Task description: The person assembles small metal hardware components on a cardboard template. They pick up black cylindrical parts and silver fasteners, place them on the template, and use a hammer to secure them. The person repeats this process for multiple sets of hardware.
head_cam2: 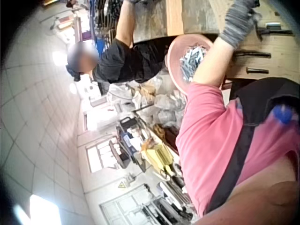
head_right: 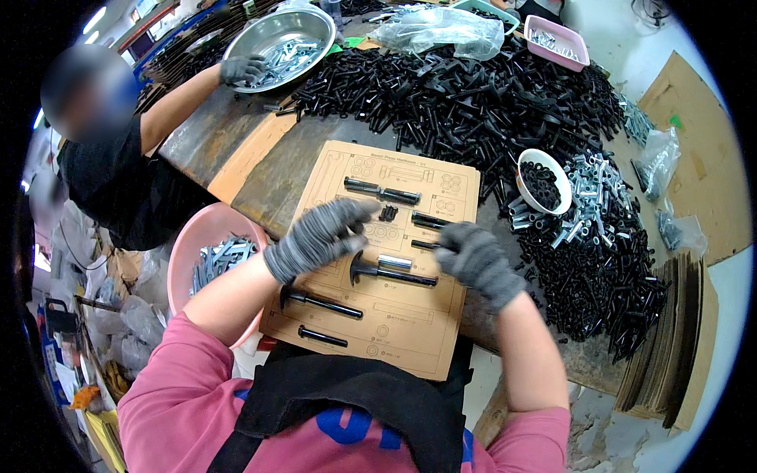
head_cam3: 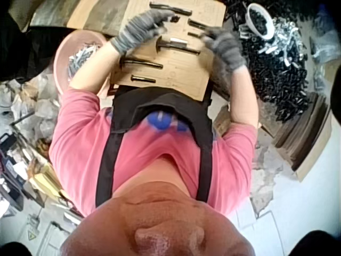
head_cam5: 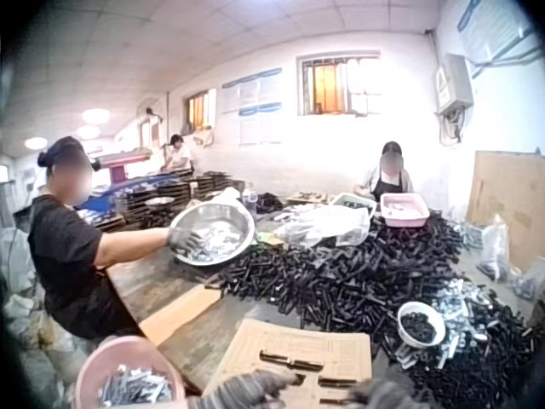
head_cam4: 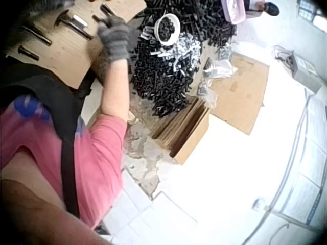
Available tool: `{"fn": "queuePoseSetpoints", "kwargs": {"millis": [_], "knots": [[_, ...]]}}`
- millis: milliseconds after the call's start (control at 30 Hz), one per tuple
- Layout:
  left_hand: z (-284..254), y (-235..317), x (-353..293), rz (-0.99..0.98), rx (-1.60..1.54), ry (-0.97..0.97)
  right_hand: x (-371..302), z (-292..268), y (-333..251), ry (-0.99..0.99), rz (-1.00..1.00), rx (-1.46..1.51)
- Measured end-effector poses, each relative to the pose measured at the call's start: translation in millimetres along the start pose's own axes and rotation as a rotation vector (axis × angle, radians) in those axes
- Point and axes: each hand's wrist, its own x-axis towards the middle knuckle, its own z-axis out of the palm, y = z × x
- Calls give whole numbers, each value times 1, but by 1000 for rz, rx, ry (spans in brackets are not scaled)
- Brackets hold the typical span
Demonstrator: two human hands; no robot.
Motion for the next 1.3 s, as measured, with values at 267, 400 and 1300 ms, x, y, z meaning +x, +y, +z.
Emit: {"fn": "queuePoseSetpoints", "kwargs": {"millis": [267,400,1300], "knots": [[-12,-21,-7,102,160,192,77,36,-65,-250,504,1179],[-28,-51,-8,-221,12,233,106,53,-61,-156,184,210],[-25,-86,23,-419,349,-190,144,93,-55,-224,218,-400]]}}
